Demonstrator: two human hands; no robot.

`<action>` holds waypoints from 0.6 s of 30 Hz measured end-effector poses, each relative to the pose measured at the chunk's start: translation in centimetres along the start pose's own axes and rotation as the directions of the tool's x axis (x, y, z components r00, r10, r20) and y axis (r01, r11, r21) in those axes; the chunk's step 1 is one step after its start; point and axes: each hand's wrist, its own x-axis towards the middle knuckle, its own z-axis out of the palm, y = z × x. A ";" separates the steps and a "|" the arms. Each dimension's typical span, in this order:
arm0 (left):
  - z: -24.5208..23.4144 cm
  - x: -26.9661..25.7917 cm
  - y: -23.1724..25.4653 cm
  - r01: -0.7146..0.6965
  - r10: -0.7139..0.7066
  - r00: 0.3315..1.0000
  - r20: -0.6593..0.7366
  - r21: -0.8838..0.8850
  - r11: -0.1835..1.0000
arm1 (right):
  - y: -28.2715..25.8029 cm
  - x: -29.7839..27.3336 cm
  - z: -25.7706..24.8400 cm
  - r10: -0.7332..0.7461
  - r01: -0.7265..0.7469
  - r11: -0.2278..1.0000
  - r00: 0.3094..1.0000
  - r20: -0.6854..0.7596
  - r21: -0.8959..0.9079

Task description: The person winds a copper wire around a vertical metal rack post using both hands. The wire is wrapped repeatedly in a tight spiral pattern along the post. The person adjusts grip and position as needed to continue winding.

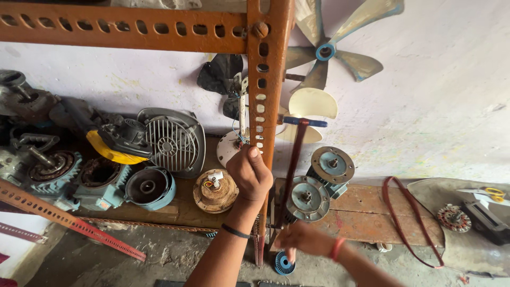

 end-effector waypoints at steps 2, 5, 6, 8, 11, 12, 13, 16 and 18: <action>0.0 -0.1 0.1 0.005 -0.005 1.000 -0.010 -0.016 1.000 | -7.7 -2.5 -2.2 0.066 -0.068 0.993 0.997 -0.028 -0.094; 0.2 -0.3 0.1 0.059 -0.058 0.998 0.007 -0.047 0.997 | -17.3 -6.8 -4.4 -0.433 0.364 0.780 0.901 -0.018 -0.509; 0.2 -0.3 0.0 0.093 -0.092 0.995 0.024 -0.051 0.994 | -19.8 -7.6 -5.0 -0.473 0.348 0.684 0.881 -0.026 -0.641; 0.2 -0.4 -0.1 0.100 -0.099 0.995 0.026 -0.051 0.994 | -23.4 -8.8 -6.4 -0.623 0.242 0.399 0.779 -0.068 -0.884; 0.4 -0.5 -0.1 0.048 -0.048 0.999 0.000 -0.051 0.998 | -25.5 -8.2 -10.6 -0.759 -0.112 0.035 0.644 -0.099 -0.993; 0.4 -0.5 -0.1 0.051 -0.051 0.999 0.003 -0.056 0.997 | -25.0 -6.9 -12.2 -0.818 -0.045 0.232 0.531 -0.220 -0.972; 0.4 -0.4 -0.1 0.054 -0.054 0.999 0.006 -0.062 0.997 | -23.9 -5.3 -14.1 -0.836 0.047 0.409 0.419 -0.354 -0.911; 0.2 -0.2 0.0 0.063 -0.062 0.998 0.012 -0.062 0.996 | -17.3 2.9 -20.0 -0.490 0.290 0.871 0.477 -0.729 -0.396; 0.1 -0.1 0.0 0.017 -0.017 1.000 -0.002 -0.062 0.998 | -8.8 8.5 -21.3 -0.309 0.297 0.939 0.514 -0.800 -0.171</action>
